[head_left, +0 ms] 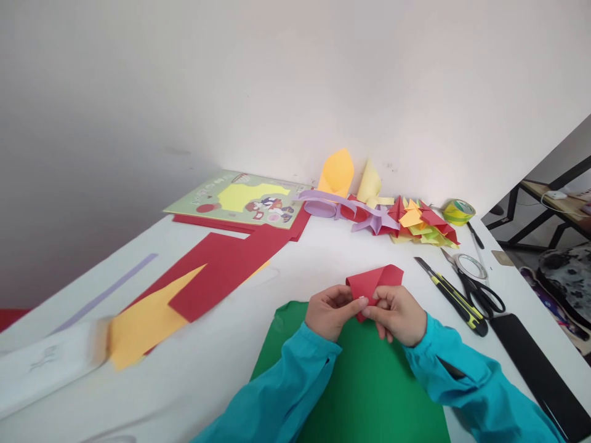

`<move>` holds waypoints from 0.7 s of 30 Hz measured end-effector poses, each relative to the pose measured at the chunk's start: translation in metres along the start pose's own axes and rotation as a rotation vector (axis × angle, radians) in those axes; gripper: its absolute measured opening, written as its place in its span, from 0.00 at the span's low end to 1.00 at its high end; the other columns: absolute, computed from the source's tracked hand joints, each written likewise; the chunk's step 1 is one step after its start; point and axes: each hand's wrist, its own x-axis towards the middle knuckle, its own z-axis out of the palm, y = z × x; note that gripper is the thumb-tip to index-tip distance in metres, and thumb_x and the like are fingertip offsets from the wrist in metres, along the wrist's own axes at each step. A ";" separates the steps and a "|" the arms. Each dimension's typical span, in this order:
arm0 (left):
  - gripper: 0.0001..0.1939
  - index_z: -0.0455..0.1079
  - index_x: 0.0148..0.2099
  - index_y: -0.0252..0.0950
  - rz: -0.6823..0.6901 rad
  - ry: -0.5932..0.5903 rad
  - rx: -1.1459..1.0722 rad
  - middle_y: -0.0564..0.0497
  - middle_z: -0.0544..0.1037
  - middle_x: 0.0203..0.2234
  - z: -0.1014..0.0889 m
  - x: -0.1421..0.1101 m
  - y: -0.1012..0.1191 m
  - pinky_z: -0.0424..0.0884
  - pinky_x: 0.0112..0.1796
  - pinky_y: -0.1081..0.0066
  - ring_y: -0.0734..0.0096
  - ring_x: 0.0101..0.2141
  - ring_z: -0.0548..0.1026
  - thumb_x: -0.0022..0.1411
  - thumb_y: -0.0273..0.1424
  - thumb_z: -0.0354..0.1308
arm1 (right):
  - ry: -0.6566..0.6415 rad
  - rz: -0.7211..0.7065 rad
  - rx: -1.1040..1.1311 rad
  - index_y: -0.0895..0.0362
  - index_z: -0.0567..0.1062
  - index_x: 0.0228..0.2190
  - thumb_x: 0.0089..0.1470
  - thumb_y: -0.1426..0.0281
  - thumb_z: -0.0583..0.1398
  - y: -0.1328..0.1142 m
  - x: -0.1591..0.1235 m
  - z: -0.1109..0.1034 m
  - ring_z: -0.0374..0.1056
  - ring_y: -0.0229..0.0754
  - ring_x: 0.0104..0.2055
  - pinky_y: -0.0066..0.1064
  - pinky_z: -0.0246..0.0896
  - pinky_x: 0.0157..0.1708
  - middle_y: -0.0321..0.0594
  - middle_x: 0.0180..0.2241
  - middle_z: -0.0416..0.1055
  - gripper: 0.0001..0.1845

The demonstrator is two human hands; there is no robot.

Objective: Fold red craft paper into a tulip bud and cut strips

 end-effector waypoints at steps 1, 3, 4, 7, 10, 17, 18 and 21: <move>0.16 0.73 0.24 0.32 0.004 0.000 0.007 0.52 0.77 0.18 -0.001 0.000 -0.001 0.69 0.23 0.76 0.76 0.19 0.72 0.32 0.34 0.72 | -0.002 -0.004 0.002 0.57 0.64 0.21 0.42 0.57 0.59 0.000 0.000 0.000 0.53 0.29 0.07 0.19 0.44 0.07 0.26 0.08 0.61 0.16; 0.15 0.72 0.23 0.32 0.005 0.012 0.007 0.53 0.76 0.17 -0.002 0.001 -0.004 0.68 0.22 0.76 0.77 0.18 0.71 0.33 0.34 0.72 | -0.002 -0.005 0.007 0.56 0.64 0.21 0.42 0.57 0.60 0.000 -0.001 0.000 0.53 0.29 0.07 0.20 0.44 0.07 0.26 0.08 0.61 0.16; 0.15 0.72 0.23 0.32 0.002 0.017 0.002 0.54 0.75 0.16 -0.003 0.002 -0.006 0.67 0.21 0.76 0.77 0.18 0.70 0.32 0.35 0.72 | -0.002 -0.004 0.011 0.56 0.64 0.21 0.42 0.57 0.60 0.000 -0.002 0.000 0.53 0.29 0.07 0.20 0.44 0.07 0.26 0.08 0.61 0.16; 0.17 0.71 0.23 0.32 -0.032 0.037 -0.022 0.54 0.74 0.15 -0.005 0.004 -0.010 0.67 0.19 0.76 0.77 0.17 0.69 0.31 0.35 0.72 | -0.007 0.000 0.019 0.56 0.63 0.20 0.41 0.55 0.60 -0.001 -0.002 0.000 0.53 0.29 0.07 0.20 0.44 0.07 0.26 0.08 0.61 0.18; 0.17 0.71 0.22 0.32 -0.089 0.065 -0.057 0.54 0.74 0.14 -0.004 0.005 -0.008 0.67 0.19 0.75 0.76 0.16 0.69 0.32 0.37 0.72 | -0.008 0.003 0.022 0.56 0.62 0.20 0.41 0.55 0.60 -0.001 -0.002 0.000 0.53 0.29 0.07 0.20 0.43 0.07 0.26 0.07 0.61 0.19; 0.17 0.73 0.24 0.31 -0.092 0.049 -0.111 0.52 0.76 0.16 0.002 0.000 0.010 0.71 0.21 0.73 0.74 0.18 0.72 0.34 0.37 0.71 | 0.012 -0.044 -0.009 0.55 0.62 0.25 0.47 0.53 0.56 0.000 0.001 -0.002 0.53 0.31 0.08 0.21 0.46 0.09 0.26 0.09 0.62 0.18; 0.17 0.73 0.24 0.31 -0.090 0.050 -0.120 0.52 0.76 0.16 0.003 0.000 0.011 0.72 0.22 0.72 0.73 0.18 0.72 0.34 0.37 0.71 | 0.070 -0.087 -0.057 0.56 0.64 0.28 0.49 0.54 0.55 0.000 0.000 -0.003 0.54 0.31 0.09 0.22 0.48 0.10 0.27 0.09 0.62 0.17; 0.17 0.72 0.25 0.32 -0.078 0.083 -0.147 0.52 0.76 0.18 0.004 -0.001 0.014 0.73 0.21 0.71 0.71 0.19 0.73 0.32 0.36 0.72 | 0.346 -0.355 -0.331 0.58 0.68 0.36 0.55 0.61 0.54 -0.001 -0.005 -0.006 0.62 0.35 0.15 0.25 0.57 0.17 0.31 0.14 0.67 0.13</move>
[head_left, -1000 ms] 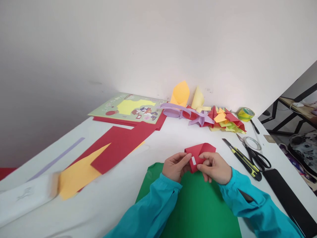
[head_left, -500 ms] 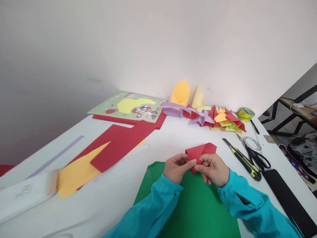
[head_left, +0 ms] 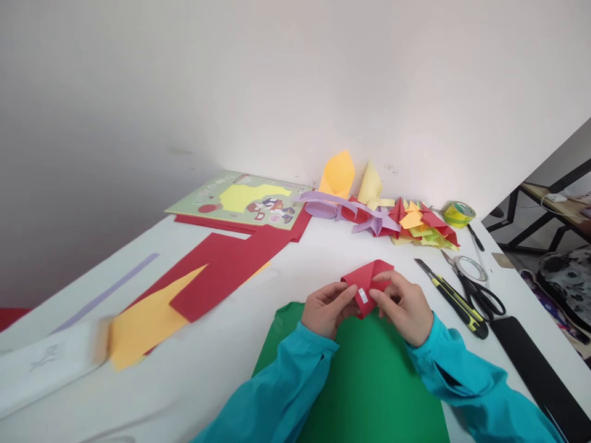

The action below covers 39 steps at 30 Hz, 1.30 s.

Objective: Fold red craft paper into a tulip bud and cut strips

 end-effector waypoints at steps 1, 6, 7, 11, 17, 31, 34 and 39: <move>0.18 0.72 0.25 0.32 0.006 0.014 -0.011 0.52 0.76 0.18 0.000 0.000 0.000 0.73 0.21 0.71 0.71 0.19 0.74 0.31 0.35 0.72 | 0.078 -0.138 -0.116 0.58 0.70 0.37 0.56 0.64 0.54 0.000 -0.001 -0.001 0.65 0.36 0.19 0.27 0.60 0.22 0.34 0.17 0.69 0.11; 0.19 0.71 0.24 0.32 0.010 0.042 -0.047 0.55 0.76 0.17 0.004 -0.003 0.002 0.74 0.22 0.71 0.72 0.19 0.73 0.28 0.33 0.73 | 0.211 -0.637 -0.511 0.58 0.75 0.31 0.57 0.74 0.54 -0.004 -0.004 -0.003 0.68 0.39 0.30 0.29 0.62 0.30 0.42 0.27 0.74 0.09; 0.18 0.71 0.24 0.32 0.009 0.034 -0.038 0.55 0.75 0.16 0.004 -0.005 0.003 0.74 0.23 0.71 0.72 0.19 0.73 0.28 0.32 0.73 | 0.214 -0.654 -0.524 0.58 0.75 0.30 0.56 0.74 0.54 -0.004 -0.004 -0.002 0.67 0.39 0.30 0.28 0.62 0.30 0.42 0.27 0.74 0.09; 0.14 0.70 0.20 0.33 0.068 -0.011 0.075 0.55 0.74 0.14 0.006 -0.008 0.004 0.75 0.27 0.71 0.72 0.20 0.74 0.30 0.32 0.72 | 0.211 -0.631 -0.513 0.58 0.75 0.30 0.56 0.74 0.54 -0.003 -0.003 0.001 0.66 0.38 0.31 0.29 0.62 0.30 0.42 0.28 0.73 0.10; 0.05 0.72 0.19 0.36 0.345 0.063 0.355 0.53 0.75 0.15 0.005 -0.012 -0.004 0.71 0.25 0.73 0.70 0.20 0.73 0.38 0.27 0.66 | 0.241 -0.588 -0.533 0.58 0.75 0.30 0.56 0.74 0.55 -0.001 -0.006 0.003 0.68 0.39 0.31 0.30 0.64 0.32 0.42 0.28 0.74 0.08; 0.03 0.75 0.21 0.41 0.700 0.123 0.671 0.51 0.78 0.18 0.003 -0.017 -0.006 0.68 0.28 0.69 0.65 0.21 0.73 0.43 0.28 0.63 | 0.255 -0.587 -0.617 0.59 0.75 0.30 0.58 0.74 0.52 -0.001 -0.007 0.007 0.69 0.39 0.30 0.28 0.64 0.30 0.42 0.26 0.74 0.12; 0.03 0.75 0.20 0.41 0.683 0.137 0.634 0.51 0.77 0.17 0.004 -0.017 -0.006 0.68 0.28 0.69 0.65 0.21 0.73 0.42 0.29 0.64 | 0.241 -0.583 -0.618 0.58 0.75 0.29 0.58 0.73 0.52 -0.002 -0.007 0.007 0.69 0.39 0.30 0.29 0.64 0.30 0.42 0.26 0.73 0.13; 0.02 0.75 0.21 0.40 0.657 0.124 0.632 0.51 0.77 0.17 0.003 -0.015 -0.009 0.69 0.28 0.69 0.66 0.21 0.73 0.42 0.29 0.64 | 0.224 -0.568 -0.611 0.58 0.74 0.27 0.58 0.74 0.51 -0.003 -0.007 0.007 0.68 0.40 0.29 0.29 0.64 0.30 0.43 0.25 0.73 0.14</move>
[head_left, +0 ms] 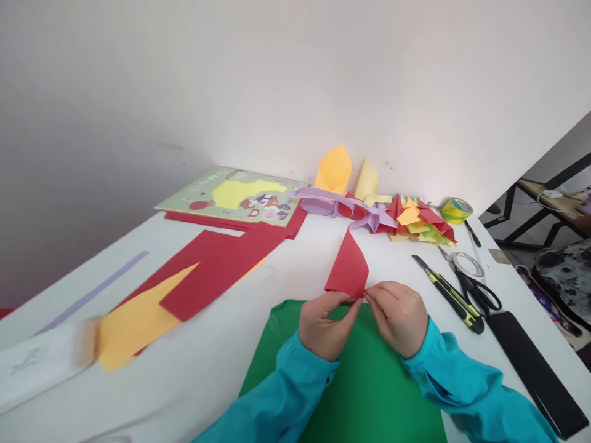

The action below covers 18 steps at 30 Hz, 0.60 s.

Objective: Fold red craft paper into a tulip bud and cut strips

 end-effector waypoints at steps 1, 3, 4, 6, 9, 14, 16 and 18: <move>0.02 0.75 0.21 0.40 -0.003 -0.006 0.001 0.51 0.77 0.17 0.000 0.000 -0.001 0.69 0.28 0.69 0.66 0.21 0.73 0.42 0.29 0.64 | -0.001 0.005 0.008 0.58 0.74 0.27 0.58 0.74 0.51 0.000 0.000 0.000 0.68 0.40 0.29 0.29 0.64 0.30 0.43 0.26 0.73 0.13; 0.02 0.75 0.21 0.40 -0.014 -0.018 -0.003 0.51 0.77 0.18 0.000 0.000 -0.002 0.69 0.28 0.69 0.66 0.21 0.73 0.42 0.28 0.64 | -0.002 0.016 0.028 0.58 0.74 0.29 0.58 0.74 0.51 0.001 -0.001 0.001 0.68 0.39 0.30 0.28 0.64 0.30 0.43 0.26 0.73 0.13; 0.02 0.75 0.21 0.40 -0.021 -0.021 -0.007 0.51 0.77 0.18 0.000 0.000 -0.002 0.70 0.28 0.69 0.67 0.21 0.73 0.42 0.28 0.64 | -0.003 0.019 0.037 0.58 0.74 0.29 0.58 0.74 0.51 0.001 -0.001 0.001 0.68 0.39 0.30 0.28 0.64 0.30 0.42 0.26 0.73 0.13; 0.02 0.75 0.21 0.40 -0.032 -0.023 -0.012 0.52 0.77 0.18 -0.001 0.000 -0.002 0.70 0.28 0.70 0.67 0.21 0.73 0.41 0.28 0.64 | -0.002 0.018 0.049 0.59 0.74 0.29 0.58 0.74 0.51 0.002 -0.001 0.001 0.68 0.39 0.29 0.27 0.64 0.30 0.42 0.26 0.73 0.13; 0.02 0.74 0.21 0.40 -0.030 -0.044 0.010 0.52 0.77 0.18 -0.002 0.000 -0.001 0.70 0.29 0.69 0.67 0.21 0.73 0.42 0.28 0.64 | -0.004 0.010 0.049 0.59 0.74 0.28 0.58 0.74 0.51 0.002 -0.001 0.001 0.68 0.39 0.29 0.27 0.64 0.29 0.43 0.26 0.73 0.13; 0.02 0.74 0.22 0.40 0.031 -0.084 0.079 0.52 0.78 0.19 -0.004 0.001 -0.002 0.71 0.29 0.70 0.67 0.22 0.73 0.44 0.28 0.63 | -0.017 0.004 0.046 0.59 0.74 0.26 0.57 0.74 0.51 0.001 0.000 0.000 0.68 0.40 0.28 0.28 0.63 0.29 0.43 0.25 0.72 0.14; 0.01 0.74 0.23 0.39 0.041 -0.086 0.071 0.51 0.78 0.20 -0.004 0.001 -0.003 0.71 0.29 0.70 0.67 0.22 0.74 0.44 0.28 0.63 | -0.019 0.009 0.051 0.59 0.74 0.26 0.57 0.75 0.51 0.001 0.000 0.001 0.67 0.40 0.28 0.28 0.63 0.29 0.44 0.25 0.72 0.14; 0.01 0.74 0.23 0.39 0.037 -0.084 0.058 0.52 0.78 0.20 -0.003 0.000 -0.005 0.72 0.29 0.70 0.67 0.22 0.74 0.44 0.28 0.63 | -0.025 0.020 0.063 0.60 0.74 0.27 0.57 0.75 0.51 0.001 0.000 0.001 0.68 0.40 0.29 0.29 0.63 0.29 0.44 0.26 0.72 0.13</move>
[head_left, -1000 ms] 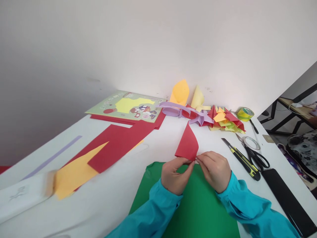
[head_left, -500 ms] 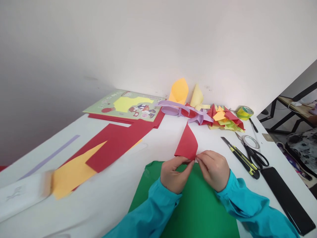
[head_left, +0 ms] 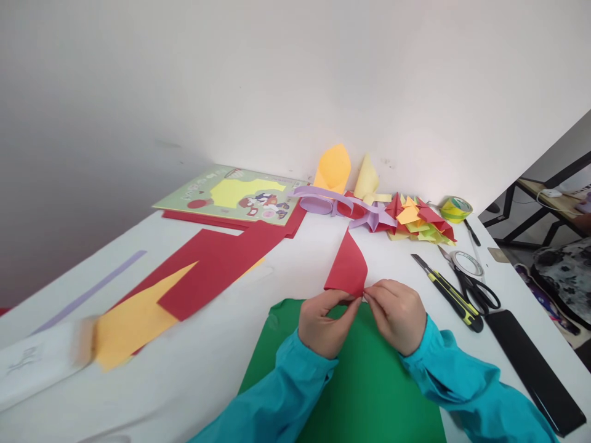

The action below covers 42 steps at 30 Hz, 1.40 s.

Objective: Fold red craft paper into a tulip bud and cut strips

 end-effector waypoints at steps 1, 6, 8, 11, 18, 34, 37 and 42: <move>0.01 0.74 0.23 0.39 -0.006 0.003 -0.008 0.52 0.77 0.19 0.001 -0.001 0.000 0.72 0.29 0.70 0.68 0.22 0.74 0.44 0.28 0.64 | -0.004 0.008 0.009 0.60 0.74 0.27 0.57 0.74 0.51 0.000 0.000 0.000 0.68 0.40 0.29 0.29 0.64 0.30 0.44 0.26 0.73 0.13; 0.03 0.74 0.22 0.37 -0.148 0.051 -0.165 0.54 0.77 0.18 0.002 0.005 0.000 0.72 0.27 0.73 0.71 0.21 0.74 0.41 0.26 0.65 | 0.008 0.051 0.083 0.59 0.74 0.30 0.57 0.74 0.52 0.003 -0.002 0.003 0.68 0.39 0.32 0.28 0.64 0.32 0.43 0.28 0.73 0.11; 0.05 0.74 0.24 0.35 -0.269 0.109 -0.310 0.54 0.77 0.17 0.000 0.015 -0.003 0.73 0.24 0.74 0.72 0.20 0.74 0.39 0.26 0.66 | 0.010 0.068 0.120 0.58 0.74 0.31 0.58 0.73 0.52 0.004 -0.003 0.005 0.69 0.39 0.32 0.28 0.64 0.33 0.42 0.28 0.73 0.11; 0.12 0.73 0.27 0.33 -0.484 0.284 -0.589 0.53 0.78 0.19 -0.008 0.036 -0.011 0.75 0.23 0.74 0.70 0.22 0.76 0.34 0.25 0.69 | -0.003 0.078 0.154 0.57 0.74 0.32 0.58 0.72 0.52 0.008 -0.005 0.009 0.68 0.38 0.31 0.28 0.64 0.32 0.41 0.28 0.73 0.11; 0.11 0.69 0.23 0.30 -0.673 0.414 -0.740 0.50 0.76 0.17 -0.019 0.061 -0.035 0.76 0.23 0.77 0.71 0.21 0.77 0.36 0.18 0.68 | -0.011 0.072 0.148 0.57 0.74 0.30 0.57 0.71 0.52 0.014 -0.008 0.017 0.68 0.38 0.30 0.27 0.62 0.31 0.39 0.27 0.73 0.11; 0.18 0.70 0.24 0.33 -0.342 0.188 -0.010 0.51 0.71 0.14 -0.050 0.055 -0.022 0.71 0.21 0.67 0.72 0.15 0.69 0.44 0.45 0.62 | 0.133 -0.020 0.012 0.56 0.75 0.31 0.58 0.69 0.52 0.060 -0.035 0.066 0.71 0.40 0.34 0.29 0.65 0.36 0.40 0.30 0.75 0.12; 0.12 0.73 0.31 0.36 -0.195 0.179 0.351 0.48 0.75 0.25 -0.101 0.065 -0.017 0.70 0.39 0.61 0.64 0.31 0.73 0.43 0.37 0.63 | 0.154 0.005 0.037 0.55 0.75 0.31 0.58 0.68 0.52 0.064 -0.037 0.070 0.71 0.41 0.33 0.30 0.66 0.35 0.40 0.30 0.75 0.12; 0.13 0.74 0.35 0.32 -0.169 0.175 0.876 0.38 0.72 0.37 -0.183 0.091 -0.033 0.58 0.51 0.50 0.45 0.48 0.66 0.48 0.34 0.57 | 0.157 -0.011 0.039 0.55 0.75 0.29 0.58 0.69 0.52 0.063 -0.036 0.072 0.70 0.40 0.33 0.30 0.66 0.35 0.39 0.28 0.74 0.13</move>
